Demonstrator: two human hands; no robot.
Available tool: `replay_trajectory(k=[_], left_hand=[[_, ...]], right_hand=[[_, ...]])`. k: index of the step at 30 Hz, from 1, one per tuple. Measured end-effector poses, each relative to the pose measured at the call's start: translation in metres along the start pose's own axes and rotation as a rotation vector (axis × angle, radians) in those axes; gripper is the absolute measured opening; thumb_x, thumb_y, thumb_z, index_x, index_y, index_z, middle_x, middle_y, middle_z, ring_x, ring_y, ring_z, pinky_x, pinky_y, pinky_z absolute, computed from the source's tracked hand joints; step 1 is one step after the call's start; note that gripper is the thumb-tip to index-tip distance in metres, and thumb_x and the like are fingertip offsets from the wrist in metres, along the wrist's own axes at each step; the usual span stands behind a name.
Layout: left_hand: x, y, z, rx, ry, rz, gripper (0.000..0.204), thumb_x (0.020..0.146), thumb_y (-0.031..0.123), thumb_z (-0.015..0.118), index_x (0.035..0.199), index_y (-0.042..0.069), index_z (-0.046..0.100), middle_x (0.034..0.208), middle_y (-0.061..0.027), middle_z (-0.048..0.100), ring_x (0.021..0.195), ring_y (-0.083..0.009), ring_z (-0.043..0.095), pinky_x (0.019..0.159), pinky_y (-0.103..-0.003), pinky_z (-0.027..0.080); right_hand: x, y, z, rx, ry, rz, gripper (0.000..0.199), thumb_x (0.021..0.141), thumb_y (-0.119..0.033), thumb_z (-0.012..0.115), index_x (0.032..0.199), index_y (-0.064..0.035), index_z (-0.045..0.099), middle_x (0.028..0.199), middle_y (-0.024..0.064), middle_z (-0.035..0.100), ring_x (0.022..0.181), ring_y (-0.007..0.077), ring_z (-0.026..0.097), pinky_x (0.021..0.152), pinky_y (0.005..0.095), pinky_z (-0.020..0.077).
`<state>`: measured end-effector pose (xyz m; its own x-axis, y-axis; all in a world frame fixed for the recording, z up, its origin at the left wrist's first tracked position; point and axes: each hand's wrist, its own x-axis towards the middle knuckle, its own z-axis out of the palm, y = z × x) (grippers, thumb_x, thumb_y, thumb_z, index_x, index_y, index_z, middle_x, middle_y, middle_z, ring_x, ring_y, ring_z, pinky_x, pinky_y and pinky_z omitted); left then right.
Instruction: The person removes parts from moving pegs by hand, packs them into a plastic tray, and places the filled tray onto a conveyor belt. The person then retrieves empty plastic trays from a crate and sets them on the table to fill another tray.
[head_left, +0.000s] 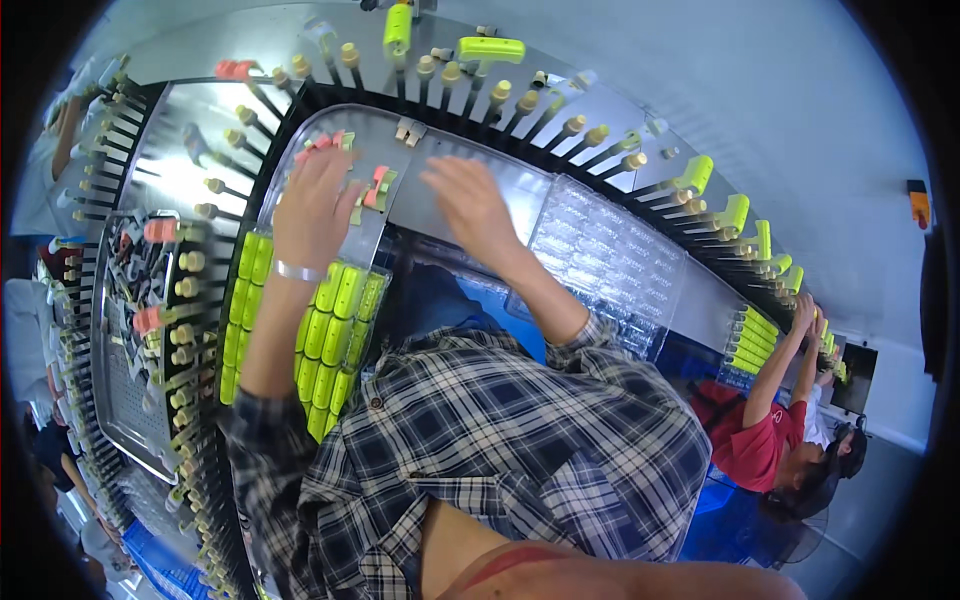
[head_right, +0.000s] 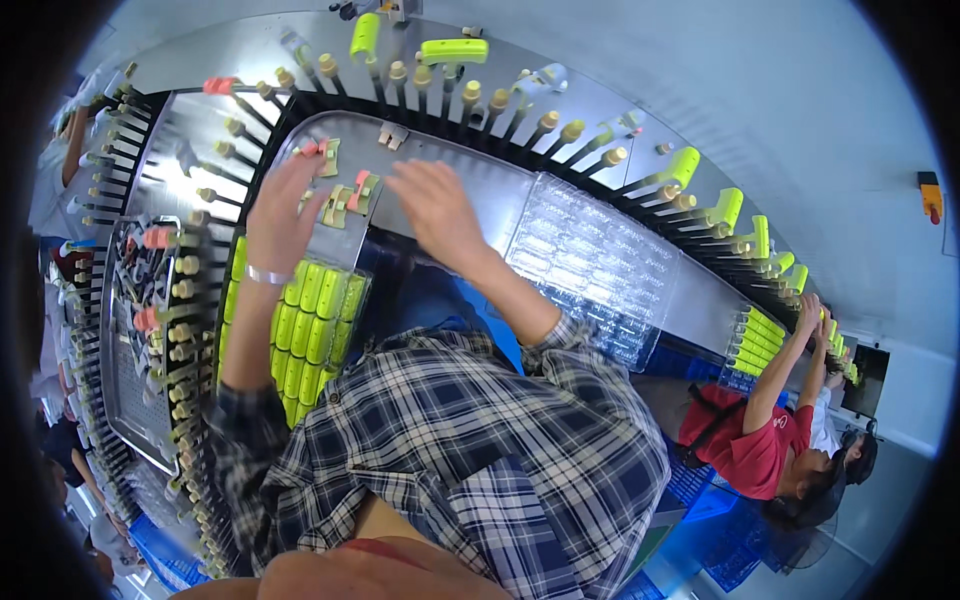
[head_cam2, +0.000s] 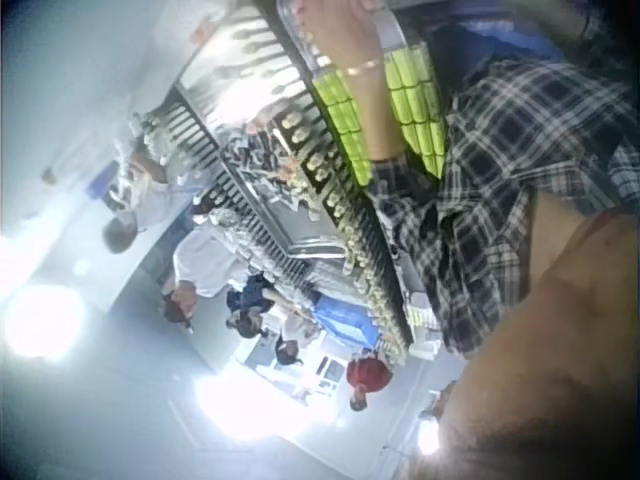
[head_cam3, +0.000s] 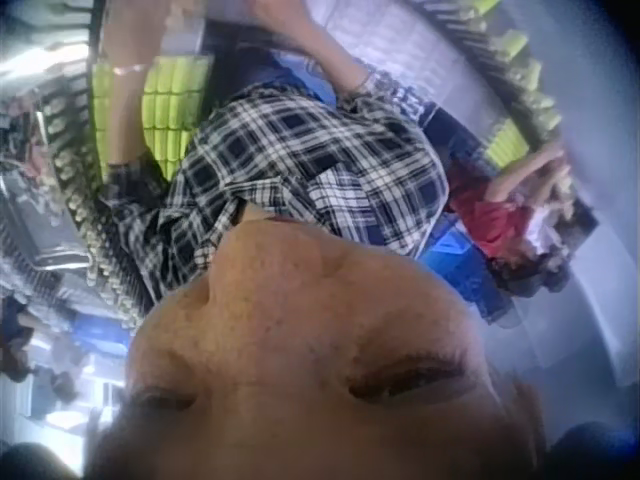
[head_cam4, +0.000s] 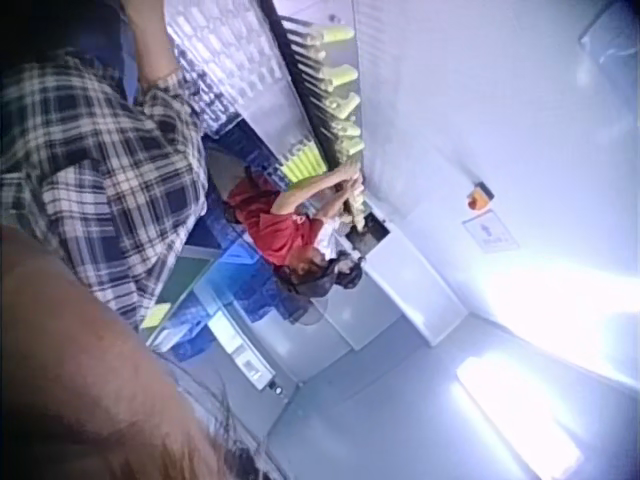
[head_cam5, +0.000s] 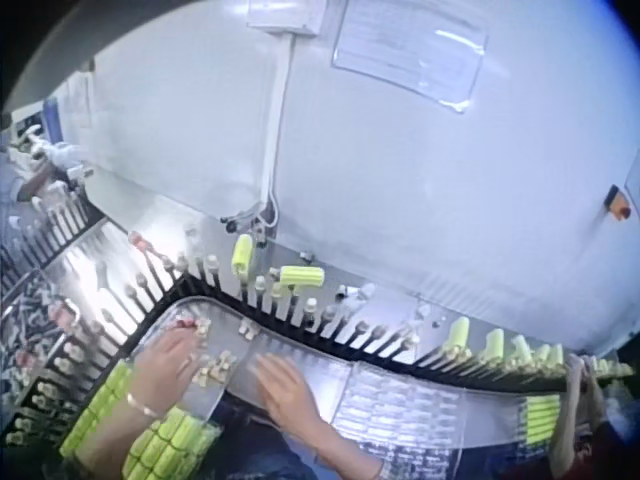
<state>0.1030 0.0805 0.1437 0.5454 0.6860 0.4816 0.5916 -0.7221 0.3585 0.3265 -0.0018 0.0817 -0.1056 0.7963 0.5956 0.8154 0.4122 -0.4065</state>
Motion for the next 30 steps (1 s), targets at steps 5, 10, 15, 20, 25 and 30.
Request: replay_trajectory(k=[5, 10, 15, 20, 25, 30], left_hand=[[0.136, -0.063, 0.021, 0.362, 0.259, 0.323, 0.037, 0.083, 0.01, 0.065, 0.119, 0.011, 0.059, 0.111, -0.009, 0.064, 0.1, -0.03, 0.059, 0.085, -0.041, 0.051], [0.21, -0.154, 0.009, 0.123, 0.179, 0.945, 0.024, 0.083, 0.011, 0.058, 0.106, 0.006, 0.063, 0.108, -0.0181, 0.063, 0.1, -0.0346, 0.061, 0.086, -0.042, 0.052], [0.225, -0.19, -0.002, 0.453, -0.384, -0.024, 0.039, 0.086, 0.02, 0.067, 0.12, 0.009, 0.054, 0.112, -0.017, 0.064, 0.106, -0.0342, 0.06, 0.091, -0.043, 0.048], [0.156, -0.202, -0.026, 0.358, -0.235, -0.203, 0.04, 0.08, 0.012, 0.071, 0.117, 0.01, 0.056, 0.108, -0.0155, 0.062, 0.102, -0.036, 0.062, 0.087, -0.044, 0.051], [-0.019, -0.243, -0.174, 0.563, -0.112, -0.491, 0.017, 0.083, 0.005, 0.054, 0.099, 0.005, 0.061, 0.103, -0.0166, 0.061, 0.102, -0.0329, 0.06, 0.081, -0.04, 0.054], [-0.181, -0.218, -0.274, 0.588, 0.262, -0.571, 0.016, 0.083, 0.01, 0.054, 0.098, 0.004, 0.057, 0.095, -0.0128, 0.059, 0.096, -0.0297, 0.058, 0.078, -0.038, 0.052]], right_hand=[[0.022, 0.016, -0.044, 0.062, 0.088, 0.119, 0.029, 0.084, -0.001, 0.063, 0.113, -0.0029, 0.064, 0.113, 0.0139, 0.066, 0.104, 0.0307, 0.061, 0.089, 0.0384, 0.0499], [0.089, -0.001, -0.054, 0.104, 0.113, -0.069, 0.027, 0.087, -0.004, 0.062, 0.114, -0.0045, 0.063, 0.111, 0.014, 0.066, 0.1, 0.033, 0.062, 0.086, 0.0388, 0.051], [0.176, 0.014, -0.028, -0.074, 0.085, -0.269, 0.03, 0.083, -0.005, 0.058, 0.112, -0.0096, 0.065, 0.113, 0.0102, 0.066, 0.105, 0.0294, 0.06, 0.089, 0.0385, 0.0504], [0.248, 0.037, 0.026, -0.247, -0.264, -0.298, 0.054, 0.081, 0.003, 0.048, 0.128, -0.0234, 0.058, 0.132, 0.0081, 0.056, 0.115, 0.0296, 0.058, 0.094, 0.0386, 0.0498], [0.325, -0.119, 0.165, 0.039, -0.668, -0.516, 0.063, 0.08, 0.007, 0.044, 0.138, -0.0188, 0.05, 0.128, 0.0151, 0.059, 0.102, 0.0336, 0.062, 0.09, 0.0398, 0.0488], [0.337, -0.291, 0.263, 0.298, -0.751, -0.766, 0.026, 0.081, -0.007, 0.058, 0.106, -0.009, 0.063, 0.101, 0.0164, 0.065, 0.098, 0.0334, 0.062, 0.085, 0.0425, 0.0488]])
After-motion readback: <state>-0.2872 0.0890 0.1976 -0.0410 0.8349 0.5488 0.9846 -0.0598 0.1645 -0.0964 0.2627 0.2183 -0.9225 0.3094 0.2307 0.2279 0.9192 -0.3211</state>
